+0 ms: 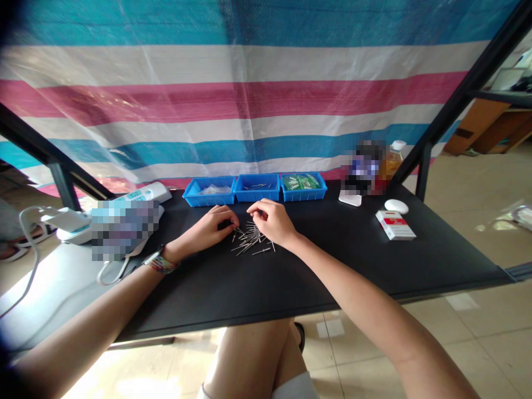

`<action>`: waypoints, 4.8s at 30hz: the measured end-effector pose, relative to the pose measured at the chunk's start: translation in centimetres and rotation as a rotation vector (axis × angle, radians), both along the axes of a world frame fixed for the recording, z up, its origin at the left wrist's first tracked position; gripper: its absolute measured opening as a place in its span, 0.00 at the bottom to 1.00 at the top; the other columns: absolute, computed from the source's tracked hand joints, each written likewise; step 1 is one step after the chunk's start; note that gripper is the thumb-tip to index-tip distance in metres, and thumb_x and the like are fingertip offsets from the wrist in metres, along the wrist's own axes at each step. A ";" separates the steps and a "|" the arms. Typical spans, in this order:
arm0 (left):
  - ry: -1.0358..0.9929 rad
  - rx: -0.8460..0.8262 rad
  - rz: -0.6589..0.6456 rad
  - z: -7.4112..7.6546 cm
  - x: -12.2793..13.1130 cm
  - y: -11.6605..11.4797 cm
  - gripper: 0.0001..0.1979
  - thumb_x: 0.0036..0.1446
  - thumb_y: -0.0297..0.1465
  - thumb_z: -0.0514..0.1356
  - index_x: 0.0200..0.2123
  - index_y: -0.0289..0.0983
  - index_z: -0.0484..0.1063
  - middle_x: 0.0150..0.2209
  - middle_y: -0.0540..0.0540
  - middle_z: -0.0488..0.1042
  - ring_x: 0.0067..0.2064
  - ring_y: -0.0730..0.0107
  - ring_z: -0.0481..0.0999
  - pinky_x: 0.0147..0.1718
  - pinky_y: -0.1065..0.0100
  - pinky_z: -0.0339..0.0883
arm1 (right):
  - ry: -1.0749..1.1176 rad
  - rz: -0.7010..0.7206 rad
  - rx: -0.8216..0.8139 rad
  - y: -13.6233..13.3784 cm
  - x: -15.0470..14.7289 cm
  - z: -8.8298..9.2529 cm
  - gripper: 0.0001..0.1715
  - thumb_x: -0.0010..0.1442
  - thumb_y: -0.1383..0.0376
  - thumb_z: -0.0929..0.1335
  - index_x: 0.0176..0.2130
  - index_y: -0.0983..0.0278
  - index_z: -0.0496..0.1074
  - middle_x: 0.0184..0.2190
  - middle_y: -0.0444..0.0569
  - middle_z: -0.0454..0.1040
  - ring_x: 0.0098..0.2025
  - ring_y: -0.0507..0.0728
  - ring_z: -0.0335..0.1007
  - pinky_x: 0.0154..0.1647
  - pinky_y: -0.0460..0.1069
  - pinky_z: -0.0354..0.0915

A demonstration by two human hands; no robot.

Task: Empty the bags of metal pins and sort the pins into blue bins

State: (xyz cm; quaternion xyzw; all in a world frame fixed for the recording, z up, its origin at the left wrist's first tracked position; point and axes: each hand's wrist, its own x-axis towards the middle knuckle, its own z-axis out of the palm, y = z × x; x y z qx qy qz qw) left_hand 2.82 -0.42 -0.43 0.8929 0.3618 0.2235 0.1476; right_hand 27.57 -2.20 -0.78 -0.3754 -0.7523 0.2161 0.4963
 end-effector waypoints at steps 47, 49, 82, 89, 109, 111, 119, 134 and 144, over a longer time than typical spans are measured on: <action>-0.677 -0.529 0.122 2.1 2.1 -2.2 0.26 0.54 0.48 0.76 0.48 0.35 0.84 0.34 0.44 0.84 0.33 0.65 0.80 0.34 0.67 0.72 | 0.057 0.141 -0.029 -1.8 -1.0 0.9 0.01 0.64 0.66 0.72 0.37 0.61 0.78 0.36 0.46 0.77 0.28 0.52 0.68 0.30 0.48 0.66; -0.658 -0.509 0.128 2.3 2.2 -2.3 0.26 0.57 0.50 0.73 0.48 0.36 0.84 0.35 0.43 0.85 0.33 0.65 0.80 0.34 0.66 0.73 | 0.076 0.150 -0.044 -1.7 -1.1 0.9 0.03 0.64 0.66 0.72 0.36 0.60 0.76 0.35 0.45 0.75 0.28 0.52 0.68 0.29 0.48 0.66; -0.623 -0.227 0.087 1.8 1.6 -2.2 0.16 0.65 0.44 0.69 0.44 0.37 0.77 0.34 0.48 0.77 0.35 0.67 0.76 0.37 0.68 0.69 | 0.334 0.137 -0.383 -1.1 -0.7 0.2 0.16 0.63 0.51 0.75 0.36 0.60 0.75 0.30 0.44 0.76 0.24 0.53 0.72 0.24 0.48 0.67; -0.549 -0.154 0.116 1.5 1.5 -2.0 0.15 0.69 0.43 0.65 0.36 0.37 0.75 0.34 0.47 0.76 0.35 0.68 0.74 0.36 0.67 0.66 | 0.345 0.137 -0.415 -1.1 -0.9 0.3 0.15 0.62 0.52 0.75 0.39 0.60 0.76 0.34 0.45 0.77 0.24 0.52 0.73 0.23 0.47 0.68; -0.082 -0.061 0.103 0.3 0.1 -0.6 0.10 0.62 0.35 0.63 0.43 0.40 0.83 0.42 0.43 0.78 0.44 0.58 0.78 0.46 0.58 0.73 | 0.059 -0.328 0.094 4.0 2.9 1.3 0.15 0.64 0.69 0.67 0.39 0.62 0.85 0.42 0.54 0.85 0.40 0.61 0.81 0.32 0.51 0.73; -0.048 -0.049 0.095 0.3 0.1 -0.5 0.09 0.62 0.33 0.63 0.41 0.40 0.82 0.40 0.44 0.79 0.44 0.58 0.77 0.46 0.58 0.72 | 0.065 -0.353 0.102 3.9 3.2 1.1 0.15 0.64 0.71 0.66 0.37 0.62 0.83 0.39 0.52 0.84 0.39 0.60 0.80 0.32 0.51 0.72; -0.113 -0.058 0.089 -0.1 0.3 -0.3 0.08 0.58 0.29 0.60 0.41 0.38 0.78 0.38 0.46 0.77 0.39 0.63 0.75 0.41 0.63 0.71 | 0.006 -0.222 0.125 1.6 2.0 0.9 0.14 0.62 0.73 0.65 0.35 0.62 0.80 0.34 0.47 0.79 0.26 0.53 0.65 0.31 0.50 0.65; -0.067 -0.073 0.057 -0.1 -0.2 -0.2 0.12 0.63 0.37 0.65 0.48 0.40 0.80 0.41 0.46 0.76 0.42 0.61 0.76 0.42 0.63 0.71 | -0.185 -0.009 0.092 -1.1 -0.1 0.1 0.13 0.66 0.74 0.66 0.40 0.60 0.80 0.40 0.49 0.79 0.31 0.54 0.70 0.38 0.50 0.67; -0.071 -0.095 0.036 -0.1 -0.2 -0.2 0.10 0.63 0.29 0.60 0.43 0.39 0.81 0.38 0.47 0.77 0.39 0.64 0.77 0.39 0.65 0.70 | -0.172 -0.017 0.071 -1.3 -0.1 0.0 0.14 0.66 0.74 0.66 0.39 0.60 0.79 0.40 0.48 0.80 0.33 0.55 0.72 0.37 0.50 0.67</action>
